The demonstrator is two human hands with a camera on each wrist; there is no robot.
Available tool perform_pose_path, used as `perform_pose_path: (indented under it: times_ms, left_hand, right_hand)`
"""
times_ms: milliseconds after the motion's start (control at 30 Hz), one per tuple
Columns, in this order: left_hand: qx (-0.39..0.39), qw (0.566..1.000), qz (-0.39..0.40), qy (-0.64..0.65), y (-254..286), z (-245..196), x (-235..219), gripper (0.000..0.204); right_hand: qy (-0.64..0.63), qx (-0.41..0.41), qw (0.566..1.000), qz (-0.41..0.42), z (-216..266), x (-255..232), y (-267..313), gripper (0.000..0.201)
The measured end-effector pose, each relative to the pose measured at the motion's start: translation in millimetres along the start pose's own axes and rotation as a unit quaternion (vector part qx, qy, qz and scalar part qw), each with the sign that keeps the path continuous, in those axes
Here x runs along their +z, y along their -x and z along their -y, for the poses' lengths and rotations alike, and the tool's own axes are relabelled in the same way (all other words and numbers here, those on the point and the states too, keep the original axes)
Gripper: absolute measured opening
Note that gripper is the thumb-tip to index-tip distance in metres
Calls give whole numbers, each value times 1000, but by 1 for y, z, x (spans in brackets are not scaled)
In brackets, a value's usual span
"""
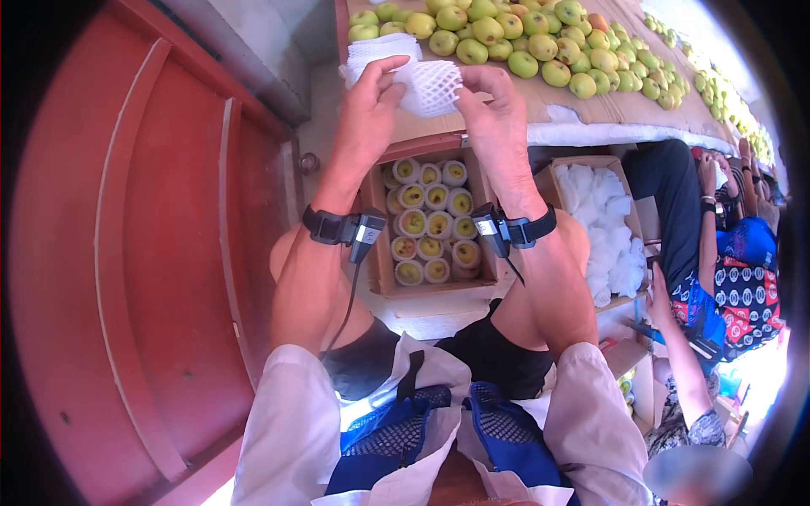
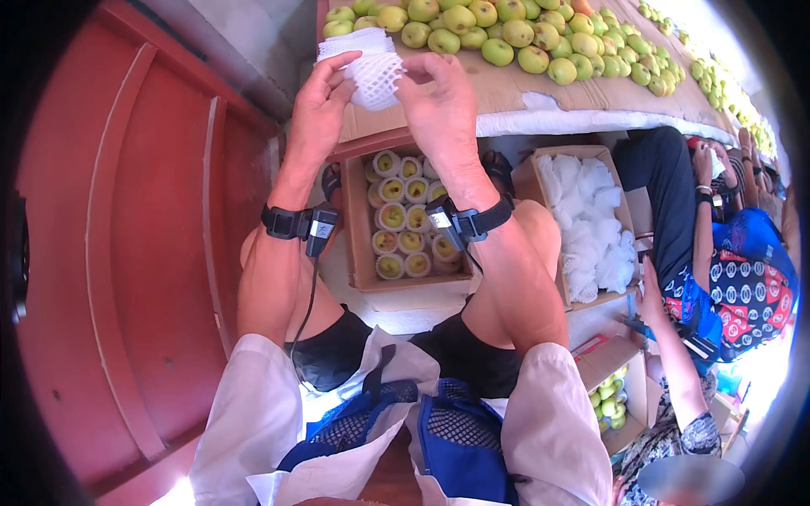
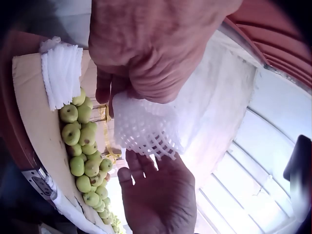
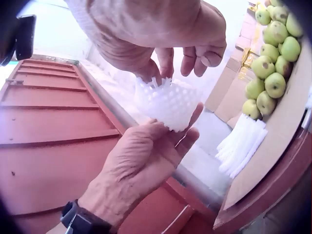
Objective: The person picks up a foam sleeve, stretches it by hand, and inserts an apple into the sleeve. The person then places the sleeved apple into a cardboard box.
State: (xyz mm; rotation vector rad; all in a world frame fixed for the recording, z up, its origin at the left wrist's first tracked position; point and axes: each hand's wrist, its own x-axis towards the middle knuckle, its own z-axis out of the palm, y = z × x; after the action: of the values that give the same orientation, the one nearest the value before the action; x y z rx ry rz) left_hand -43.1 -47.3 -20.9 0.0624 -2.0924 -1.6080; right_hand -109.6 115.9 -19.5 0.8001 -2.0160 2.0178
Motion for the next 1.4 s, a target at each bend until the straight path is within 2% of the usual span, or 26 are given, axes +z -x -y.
perform_pose_path:
  times_ms: [33, 133, 200, 300, 400, 500, 600, 633, 700, 900, 1000, 1100, 1233, 1333, 1400]
  left_hand:
    - [-17, 1000, 2, -10, 1, -1, -1, 36]
    - [-64, 998, 14, -18, 1, -3, -3, 38]
    - [-88, 996, 31, 8, 0, -2, -3, 38]
    - [-61, 997, 12, 40, 3, -3, 2, 38]
    - [48, 997, -64, -8, -1, 0, 4, 35]
    - [-2, 993, -34, -113, 10, -19, 2, 30]
    - [123, 973, -45, -189, 12, -17, 9, 29]
    - [144, 966, -46, -209, 13, -18, 11, 31]
    - [185, 950, -49, -247, 13, -21, 16, 34]
    - [150, 959, -82, -224, 11, -12, 28, 27]
    - [101, 978, -98, -151, 10, -5, 31, 23]
    - [-31, 998, -59, 24, 9, -8, 25, 25]
    - [-50, 991, -16, 126, 10, -7, 20, 29]
    - [-58, 985, -12, 161, 8, 3, 19, 27]
    - [-84, 968, -25, 236, 5, 8, 16, 26]
  right_hand:
    - [-34, 9, 999, -6, -2, 0, -1, 19]
    - [-165, 202, 965, 19, 11, -11, -2, 15]
    - [-213, 217, 952, 23, 7, -10, -2, 11]
    - [-274, 244, 930, 19, -2, -12, -3, 14]
    - [-319, 263, 910, 10, -8, -17, -7, 12]
    - [-351, 273, 895, 6, -8, -20, -10, 10]
    - [-366, 282, 887, 5, -7, -21, -10, 10]
    - [-369, 285, 885, 5, -7, -21, -10, 10]
    - [-381, 281, 881, 8, -12, -19, -7, 9]
    - [-321, 263, 910, 12, -5, -13, -2, 16]
    - [-269, 266, 925, 25, 5, -11, -3, 20]
    - [-245, 258, 934, 25, 5, -10, -4, 24]
    - [-191, 223, 956, 20, 7, -13, -6, 29]
    - [-139, 129, 982, 13, 12, -9, -4, 31]
    - [-141, 90, 986, 29, 9, -7, -7, 30]
